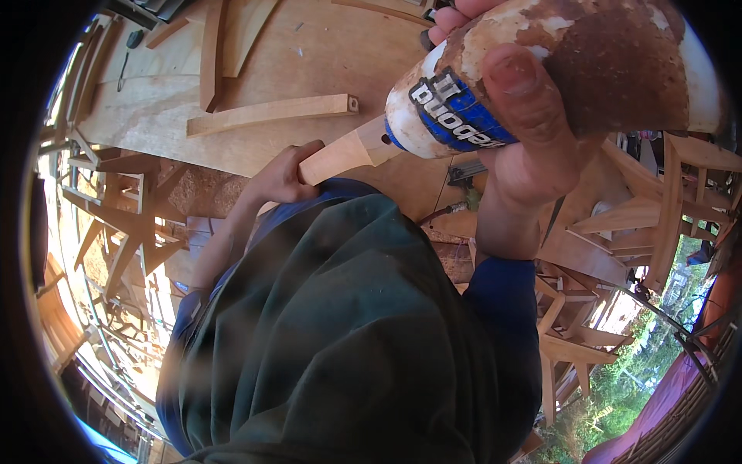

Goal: Applying wood glue and using a nail gun to join curved wooden components for a furniture frame.

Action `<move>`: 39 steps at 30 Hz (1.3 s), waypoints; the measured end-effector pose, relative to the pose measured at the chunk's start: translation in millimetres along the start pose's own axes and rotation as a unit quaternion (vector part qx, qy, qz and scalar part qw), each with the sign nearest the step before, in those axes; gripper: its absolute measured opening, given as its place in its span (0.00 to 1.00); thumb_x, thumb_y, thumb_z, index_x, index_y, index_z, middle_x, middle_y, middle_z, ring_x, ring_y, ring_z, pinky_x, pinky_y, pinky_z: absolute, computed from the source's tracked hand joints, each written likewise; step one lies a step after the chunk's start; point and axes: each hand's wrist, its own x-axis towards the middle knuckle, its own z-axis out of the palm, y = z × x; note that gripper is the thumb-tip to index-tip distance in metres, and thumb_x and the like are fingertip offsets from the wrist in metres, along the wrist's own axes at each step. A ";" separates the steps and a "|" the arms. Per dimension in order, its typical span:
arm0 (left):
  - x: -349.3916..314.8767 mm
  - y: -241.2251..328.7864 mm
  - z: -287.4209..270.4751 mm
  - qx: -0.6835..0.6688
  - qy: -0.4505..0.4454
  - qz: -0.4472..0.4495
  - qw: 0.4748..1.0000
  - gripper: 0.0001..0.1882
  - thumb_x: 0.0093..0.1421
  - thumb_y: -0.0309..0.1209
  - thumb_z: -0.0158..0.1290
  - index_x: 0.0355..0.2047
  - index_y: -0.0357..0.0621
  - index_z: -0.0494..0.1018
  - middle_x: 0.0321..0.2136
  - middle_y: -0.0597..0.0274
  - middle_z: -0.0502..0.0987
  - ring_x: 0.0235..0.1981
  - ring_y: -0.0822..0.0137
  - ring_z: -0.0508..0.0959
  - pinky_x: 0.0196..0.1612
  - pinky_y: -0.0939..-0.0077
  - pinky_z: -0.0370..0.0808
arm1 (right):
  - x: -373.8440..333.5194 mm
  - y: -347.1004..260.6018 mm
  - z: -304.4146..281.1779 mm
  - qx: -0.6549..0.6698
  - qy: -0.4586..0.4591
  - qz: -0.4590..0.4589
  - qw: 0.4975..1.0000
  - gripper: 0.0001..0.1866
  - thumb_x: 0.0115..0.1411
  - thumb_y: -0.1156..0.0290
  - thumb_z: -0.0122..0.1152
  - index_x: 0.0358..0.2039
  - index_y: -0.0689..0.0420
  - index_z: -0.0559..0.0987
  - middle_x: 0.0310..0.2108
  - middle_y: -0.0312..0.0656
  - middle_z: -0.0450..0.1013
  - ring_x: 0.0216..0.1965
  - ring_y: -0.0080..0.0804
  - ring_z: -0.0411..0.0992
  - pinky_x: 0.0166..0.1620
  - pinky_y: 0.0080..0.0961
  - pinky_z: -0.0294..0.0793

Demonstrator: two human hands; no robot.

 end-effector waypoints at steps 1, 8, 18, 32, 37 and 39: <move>-0.1 -0.2 0.2 0.001 0.002 0.004 1.000 0.21 0.43 0.29 0.58 0.39 0.37 0.70 0.25 0.47 0.76 0.28 0.57 0.79 0.34 0.66 0.74 | 1.7 5.6 -8.2 0.000 -0.001 0.000 1.000 0.34 0.64 0.63 0.59 0.65 0.66 0.62 0.57 0.65 0.69 0.57 0.58 0.73 0.62 0.61 0.69; 1.3 7.1 -3.5 0.008 -0.008 -0.020 1.000 0.22 0.42 0.33 0.61 0.36 0.36 0.70 0.27 0.37 0.77 0.34 0.37 0.79 0.38 0.53 0.74 | 5.5 22.6 -34.8 0.126 -0.076 -0.034 0.989 0.33 0.64 0.63 0.59 0.65 0.66 0.63 0.57 0.66 0.70 0.56 0.59 0.73 0.61 0.61 0.70; 2.3 -4.7 -2.1 -0.002 -0.004 -0.011 1.000 0.21 0.43 0.28 0.58 0.39 0.38 0.70 0.24 0.49 0.75 0.28 0.60 0.77 0.34 0.66 0.73 | 7.8 23.6 -30.7 0.118 -0.066 -0.038 0.990 0.33 0.64 0.63 0.60 0.64 0.67 0.64 0.57 0.67 0.70 0.55 0.59 0.74 0.61 0.61 0.71; 3.7 -3.8 -5.1 -0.012 -0.006 -0.017 1.000 0.21 0.43 0.28 0.58 0.40 0.37 0.70 0.24 0.51 0.75 0.28 0.62 0.76 0.35 0.67 0.73 | 11.0 28.0 -30.0 0.115 -0.062 -0.040 0.991 0.32 0.64 0.63 0.60 0.63 0.67 0.64 0.56 0.65 0.71 0.55 0.58 0.74 0.61 0.61 0.71; 4.2 -8.5 -1.6 -0.008 -0.007 -0.008 1.000 0.21 0.43 0.28 0.58 0.40 0.37 0.70 0.25 0.51 0.75 0.29 0.62 0.76 0.36 0.67 0.73 | 9.4 25.1 -27.5 0.140 -0.037 -0.023 0.989 0.34 0.65 0.60 0.59 0.65 0.66 0.62 0.58 0.64 0.69 0.58 0.58 0.71 0.63 0.61 0.67; 4.6 -8.2 0.4 -0.010 -0.008 -0.008 1.000 0.21 0.43 0.28 0.58 0.40 0.37 0.70 0.25 0.50 0.75 0.29 0.61 0.77 0.36 0.66 0.74 | 6.4 16.5 -13.8 0.082 -0.008 -0.015 0.996 0.34 0.64 0.60 0.58 0.65 0.66 0.61 0.58 0.63 0.69 0.58 0.57 0.70 0.63 0.61 0.67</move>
